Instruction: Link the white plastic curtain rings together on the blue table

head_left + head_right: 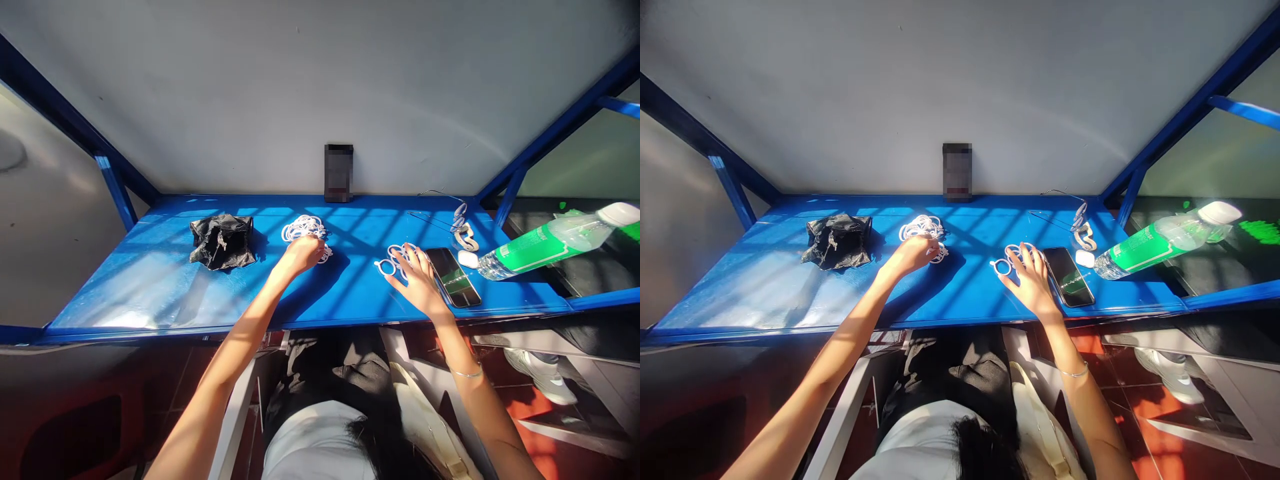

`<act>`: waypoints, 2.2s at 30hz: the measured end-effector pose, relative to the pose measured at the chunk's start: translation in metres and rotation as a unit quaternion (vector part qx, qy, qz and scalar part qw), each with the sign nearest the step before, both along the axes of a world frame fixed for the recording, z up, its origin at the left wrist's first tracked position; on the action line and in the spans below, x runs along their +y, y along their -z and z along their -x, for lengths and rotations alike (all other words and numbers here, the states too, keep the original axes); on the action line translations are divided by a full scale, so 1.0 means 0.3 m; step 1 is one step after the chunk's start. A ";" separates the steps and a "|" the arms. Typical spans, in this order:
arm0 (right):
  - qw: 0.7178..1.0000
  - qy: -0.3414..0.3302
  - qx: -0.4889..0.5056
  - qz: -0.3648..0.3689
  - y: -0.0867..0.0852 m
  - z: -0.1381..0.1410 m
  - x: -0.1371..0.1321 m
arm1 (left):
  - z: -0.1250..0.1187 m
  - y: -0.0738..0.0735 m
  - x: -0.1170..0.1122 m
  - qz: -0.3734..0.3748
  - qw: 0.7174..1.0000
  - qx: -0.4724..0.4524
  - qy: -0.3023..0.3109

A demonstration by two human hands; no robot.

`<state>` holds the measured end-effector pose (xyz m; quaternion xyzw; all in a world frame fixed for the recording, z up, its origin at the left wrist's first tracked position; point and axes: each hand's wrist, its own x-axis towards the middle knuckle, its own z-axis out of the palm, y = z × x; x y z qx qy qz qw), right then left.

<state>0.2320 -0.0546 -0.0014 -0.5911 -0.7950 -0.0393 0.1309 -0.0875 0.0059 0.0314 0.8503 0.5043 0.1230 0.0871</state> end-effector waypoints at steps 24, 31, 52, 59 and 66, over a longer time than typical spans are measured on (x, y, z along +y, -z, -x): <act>0.986 -0.119 0.109 -0.040 0.009 0.076 0.080 | 0.008 0.075 -0.194 -0.146 0.987 0.063 0.026; 0.902 -0.167 0.375 0.132 -0.032 0.180 0.159 | -0.030 0.027 -0.121 -0.095 0.979 -0.164 0.073; 0.601 -0.184 0.610 0.482 -0.040 0.311 0.244 | -0.140 0.044 -0.007 0.436 0.698 -0.563 0.067; 0.501 -0.170 0.672 0.519 -0.057 0.327 0.210 | -0.140 0.034 -0.017 0.495 0.631 -0.589 0.099; 0.462 -0.095 0.699 0.538 -0.047 0.341 0.202 | -0.174 0.030 -0.042 0.505 0.583 -0.634 0.055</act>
